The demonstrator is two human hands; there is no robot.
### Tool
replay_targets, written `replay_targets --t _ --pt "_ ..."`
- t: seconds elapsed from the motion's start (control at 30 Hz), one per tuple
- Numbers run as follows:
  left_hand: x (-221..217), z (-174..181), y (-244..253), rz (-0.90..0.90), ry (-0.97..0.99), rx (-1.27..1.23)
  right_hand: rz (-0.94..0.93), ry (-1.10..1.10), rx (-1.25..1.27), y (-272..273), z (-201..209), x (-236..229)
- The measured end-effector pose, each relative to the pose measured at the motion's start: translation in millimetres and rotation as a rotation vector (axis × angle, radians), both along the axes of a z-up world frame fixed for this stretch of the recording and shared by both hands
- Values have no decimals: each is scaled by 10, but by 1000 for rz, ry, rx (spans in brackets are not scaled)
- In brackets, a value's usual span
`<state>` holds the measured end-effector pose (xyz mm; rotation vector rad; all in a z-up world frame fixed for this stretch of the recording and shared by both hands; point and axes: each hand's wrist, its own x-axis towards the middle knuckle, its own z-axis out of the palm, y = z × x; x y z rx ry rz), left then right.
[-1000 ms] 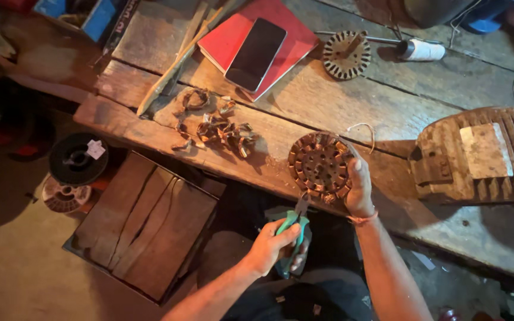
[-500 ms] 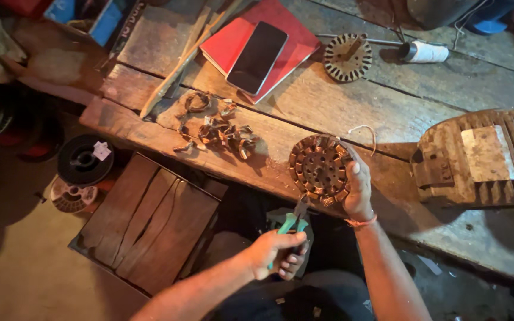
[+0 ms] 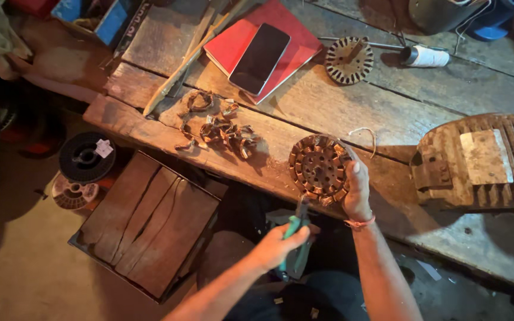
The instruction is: The person uses pliers to remove copper windings from a circular metal stator component. They hold the stator with one hand and repeatedly pull out the copper coils with the other, placing the removed pieces on the wooden workbench.
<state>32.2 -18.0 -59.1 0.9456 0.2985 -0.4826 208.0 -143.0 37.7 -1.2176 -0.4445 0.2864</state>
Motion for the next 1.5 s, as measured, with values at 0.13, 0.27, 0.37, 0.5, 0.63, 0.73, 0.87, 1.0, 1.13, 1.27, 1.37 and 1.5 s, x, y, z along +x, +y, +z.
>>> replay_targets --t 0.13,0.27,0.37,0.5,0.63,0.73,0.87,1.0,1.13,1.27,1.37,1.5 --pt "79 168 477 -231 -54 63 -25 -42 -55 -26 -36 28" --pt "187 259 723 -376 -91 104 -40 -131 -104 -16 -17 46" --pt "197 269 690 -373 -110 266 -18 -93 -56 -18 -24 41" --pt "210 326 708 -371 -55 142 -48 -101 -103 -50 -74 74" --pt "371 516 944 -479 -78 51 -48 -86 -98 -30 -70 63" --pt "503 674 1088 -575 -3 77 -24 -25 -31 -8 -29 21" --pt "419 692 928 -540 257 -103 -27 -13 -32 17 5 7" --pt "128 455 516 -306 212 -364 -88 -105 -107 8 -7 34" --pt "20 178 200 -118 175 -387 -80 -124 -115 -10 -21 14" --pt "4 41 -158 130 166 -50 -76 -142 -109 14 -11 0" --pt "38 -30 -269 209 58 -80 -116 -158 -144 17 -27 31" --pt "7 -50 -99 87 -80 98 -47 -51 -63 -15 -29 -24"
